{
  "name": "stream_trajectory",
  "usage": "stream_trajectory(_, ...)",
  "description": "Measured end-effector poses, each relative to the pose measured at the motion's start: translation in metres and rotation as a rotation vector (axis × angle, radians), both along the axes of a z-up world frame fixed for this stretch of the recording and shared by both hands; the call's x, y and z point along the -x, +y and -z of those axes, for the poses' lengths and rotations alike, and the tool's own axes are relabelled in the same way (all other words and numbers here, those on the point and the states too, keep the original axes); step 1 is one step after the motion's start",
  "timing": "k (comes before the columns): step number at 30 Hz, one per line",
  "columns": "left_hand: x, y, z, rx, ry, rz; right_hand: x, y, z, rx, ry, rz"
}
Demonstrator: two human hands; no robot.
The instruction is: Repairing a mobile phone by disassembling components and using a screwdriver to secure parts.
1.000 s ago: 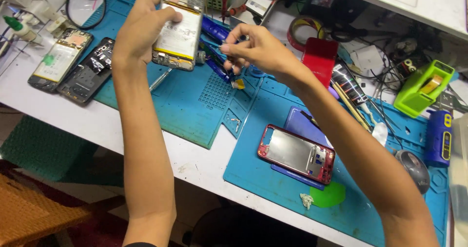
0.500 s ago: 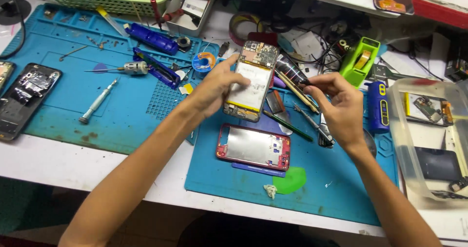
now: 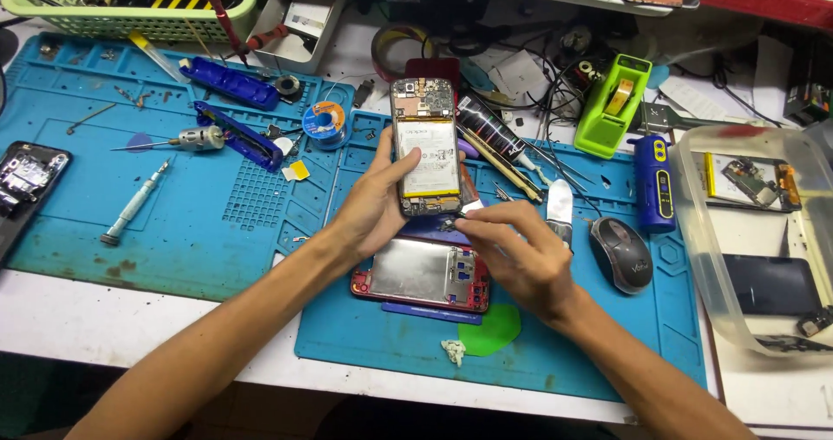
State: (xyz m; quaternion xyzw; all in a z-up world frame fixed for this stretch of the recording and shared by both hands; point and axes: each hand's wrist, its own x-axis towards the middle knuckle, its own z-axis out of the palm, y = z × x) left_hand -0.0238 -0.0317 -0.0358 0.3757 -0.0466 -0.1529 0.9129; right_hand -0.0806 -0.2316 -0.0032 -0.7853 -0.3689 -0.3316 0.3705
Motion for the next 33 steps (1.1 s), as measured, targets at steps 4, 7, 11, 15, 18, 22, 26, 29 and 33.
stream_trajectory(4,0.015,-0.009,-0.021,0.03,0.027,0.034,-0.001,0.004,0.014,0.036,-0.053,-0.006)
stream_trajectory(7,0.019,-0.011,-0.025,0.053,0.008,0.065,-0.005,0.002,0.019,0.12,-0.116,0.009)
stream_trajectory(11,0.02,-0.01,-0.026,0.076,-0.041,0.1,-0.007,0.002,0.017,0.159,-0.125,-0.025)
stream_trajectory(15,0.022,-0.006,-0.027,0.074,-0.073,0.104,-0.005,0.002,0.013,0.225,-0.102,-0.017)
stream_trajectory(18,0.023,-0.008,-0.026,0.082,-0.063,0.107,-0.006,0.002,0.015,0.245,-0.121,0.017)
stream_trajectory(22,0.023,-0.008,-0.026,0.072,-0.071,0.117,-0.007,0.003,0.017,0.233,-0.102,0.036)
stream_trajectory(26,0.025,-0.006,-0.027,0.061,-0.071,0.12,-0.005,0.004,0.018,0.27,-0.134,0.044)
stream_trajectory(29,0.026,-0.006,-0.03,0.056,-0.066,0.116,-0.006,0.002,0.02,0.329,-0.188,0.04)
stream_trajectory(33,0.026,-0.006,-0.029,0.039,-0.065,0.114,-0.006,0.004,0.014,0.341,-0.223,0.041)
